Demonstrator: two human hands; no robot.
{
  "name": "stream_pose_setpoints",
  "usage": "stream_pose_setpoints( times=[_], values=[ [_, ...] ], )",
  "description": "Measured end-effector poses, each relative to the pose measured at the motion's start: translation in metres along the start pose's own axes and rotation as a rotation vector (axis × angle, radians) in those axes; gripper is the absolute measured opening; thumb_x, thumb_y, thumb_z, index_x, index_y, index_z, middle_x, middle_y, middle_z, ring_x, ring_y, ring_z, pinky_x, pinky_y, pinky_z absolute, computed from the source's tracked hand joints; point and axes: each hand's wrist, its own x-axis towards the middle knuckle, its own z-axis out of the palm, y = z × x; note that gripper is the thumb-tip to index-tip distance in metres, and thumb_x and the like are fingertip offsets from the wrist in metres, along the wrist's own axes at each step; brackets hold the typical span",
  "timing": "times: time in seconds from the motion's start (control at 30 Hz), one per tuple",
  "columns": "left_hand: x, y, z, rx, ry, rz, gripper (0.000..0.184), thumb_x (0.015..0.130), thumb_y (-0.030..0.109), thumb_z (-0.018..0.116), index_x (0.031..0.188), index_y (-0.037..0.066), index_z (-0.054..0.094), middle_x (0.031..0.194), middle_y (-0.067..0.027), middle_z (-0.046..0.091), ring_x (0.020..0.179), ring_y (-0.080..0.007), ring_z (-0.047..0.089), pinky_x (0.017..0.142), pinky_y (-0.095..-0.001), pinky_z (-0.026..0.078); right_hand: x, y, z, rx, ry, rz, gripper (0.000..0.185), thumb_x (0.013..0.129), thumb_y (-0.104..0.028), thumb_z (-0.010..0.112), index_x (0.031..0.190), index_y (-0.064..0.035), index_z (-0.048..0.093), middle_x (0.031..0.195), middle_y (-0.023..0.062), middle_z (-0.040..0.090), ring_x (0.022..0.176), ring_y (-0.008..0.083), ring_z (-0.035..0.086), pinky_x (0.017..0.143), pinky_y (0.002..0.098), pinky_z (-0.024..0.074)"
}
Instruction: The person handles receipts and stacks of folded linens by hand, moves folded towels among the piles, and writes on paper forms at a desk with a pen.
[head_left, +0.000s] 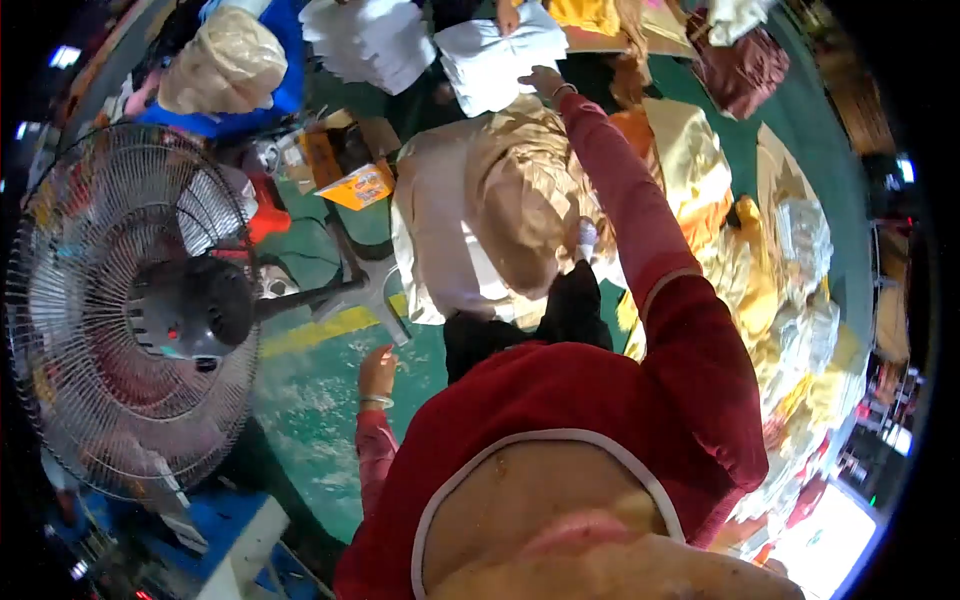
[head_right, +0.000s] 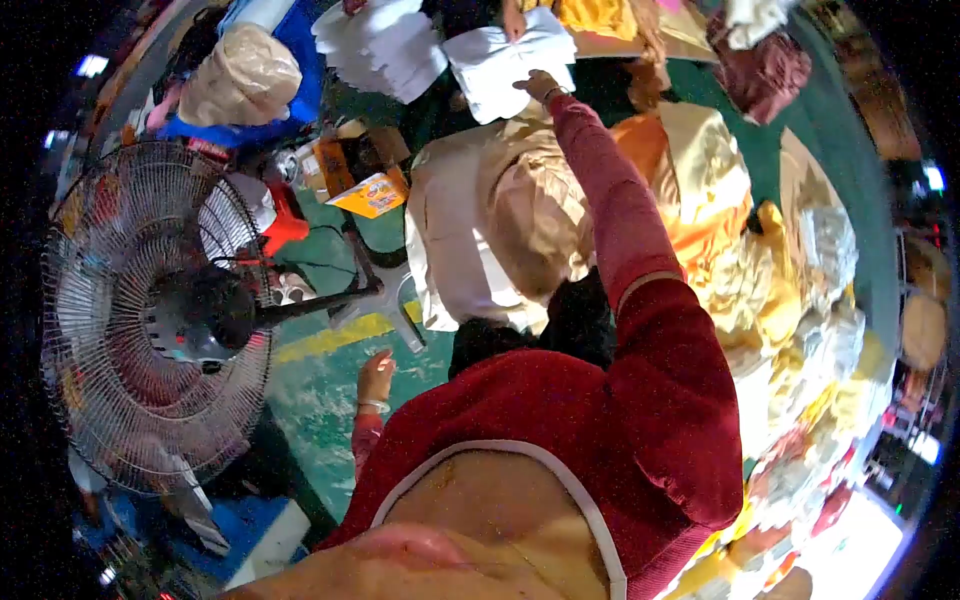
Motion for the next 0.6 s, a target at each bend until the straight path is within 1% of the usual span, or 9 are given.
stream_pose_setpoints(
  times=[0.03,0.07,0.13,0.27,0.33,0.4,0.5,0.57,0.6],
  values=[
    [0.006,0.006,0.015,0.033,0.033,-0.048,0.027,0.08,0.019,0.059,0.105,0.01,0.062,0.091,-0.0144,0.064,0.082,-0.0312,0.061,0.071,-0.0389,0.048,0.022,0.015,-0.005,-0.297,-0.007,-0.137,0.04,0.082,-0.032,0.058,0.119,-0.0153,0.057,0.124,0.0194,0.05,0.112,0.0331,0.05,0.09,0.0329,0.0439],
    [0.011,0.015,0.033,-0.002,0.061,-0.118,0.026,0.08,0.019,0.059,0.104,0.01,0.062,0.091,-0.0143,0.064,0.082,-0.0314,0.061,0.071,-0.0387,0.048,0.074,0.048,0.017,-0.074,0.031,-0.106,0.056,0.08,-0.044,0.06,0.117,-0.0013,0.055,0.121,0.0249,0.05,0.112,0.0352,0.049,0.092,0.0363,0.0421],
    [0.02,0.047,0.075,-0.088,0.128,-0.267,0.025,0.08,0.019,0.059,0.103,0.009,0.062,0.092,-0.0142,0.064,0.084,-0.0318,0.061,0.071,-0.0385,0.048,0.097,0.046,-0.007,0.053,-0.04,0.072,0.07,0.075,-0.05,0.063,0.114,0.0077,0.053,0.117,0.0259,0.053,0.111,0.0349,0.05,0.093,0.039,0.0404],
    [0.046,0.141,0.147,-0.182,0.225,-0.159,0.025,0.083,0.02,0.059,0.103,0.007,0.062,0.096,-0.0135,0.065,0.085,-0.0274,0.063,0.073,-0.0357,0.049,0.169,0.112,0.01,0.264,0.191,-0.008,0.064,0.072,-0.048,0.065,0.109,0.0038,0.056,0.11,0.0213,0.058,0.102,0.0316,0.056,0.086,0.0381,0.0428],
    [0.067,0.19,0.167,-0.222,0.199,-0.095,0.026,0.084,0.021,0.059,0.105,0.005,0.062,0.096,-0.011,0.065,0.086,-0.0242,0.064,0.074,-0.0345,0.05,0.199,0.131,-0.004,0.581,-0.257,0.065,0.079,0.075,-0.047,0.062,0.129,0.0056,0.038,0.128,0.0225,0.045,0.116,0.0326,0.047,0.097,0.0374,0.0375],
    [0.087,0.233,0.172,-0.301,0.145,-0.152,0.026,0.085,0.021,0.058,0.105,0.006,0.062,0.095,-0.01,0.065,0.087,-0.0234,0.064,0.076,-0.0337,0.05,0.217,0.133,-0.001,0.641,-0.128,0.199,0.053,0.074,-0.043,0.065,0.104,0.0003,0.06,0.096,0.0138,0.063,0.087,0.0269,0.059,0.07,0.0398,0.0466],
    [0.121,0.249,0.162,-0.189,0.175,-0.201,0.023,0.085,0.018,0.057,0.104,0.005,0.062,0.096,-0.0106,0.065,0.089,-0.0229,0.063,0.078,-0.0325,0.049,0.222,0.138,0.014,0.437,-0.112,0.157,0.053,0.079,-0.05,0.053,0.11,-0.0061,0.058,0.102,0.0163,0.062,0.102,0.0298,0.057,0.086,0.0414,0.0454],
    [0.146,0.243,0.155,-0.085,0.202,-0.163,0.022,0.085,0.016,0.057,0.104,0.005,0.062,0.097,-0.011,0.065,0.089,-0.0231,0.063,0.078,-0.0326,0.049,0.253,0.167,0.065,0.173,0.033,0.305,0.058,0.076,-0.054,0.055,0.111,-0.0079,0.059,0.103,0.0155,0.062,0.101,0.0291,0.057,0.085,0.0424,0.0456],
    [0.16,0.239,0.155,-0.05,0.224,-0.122,0.021,0.086,0.014,0.057,0.104,0.005,0.062,0.098,-0.0112,0.065,0.088,-0.0233,0.063,0.078,-0.0328,0.049,0.231,0.152,0.051,0.02,0.141,0.338,0.067,0.072,-0.065,0.05,0.102,-0.0063,0.064,0.099,0.0224,0.063,0.095,0.035,0.06,0.08,0.0417,0.0469]
  ],
)
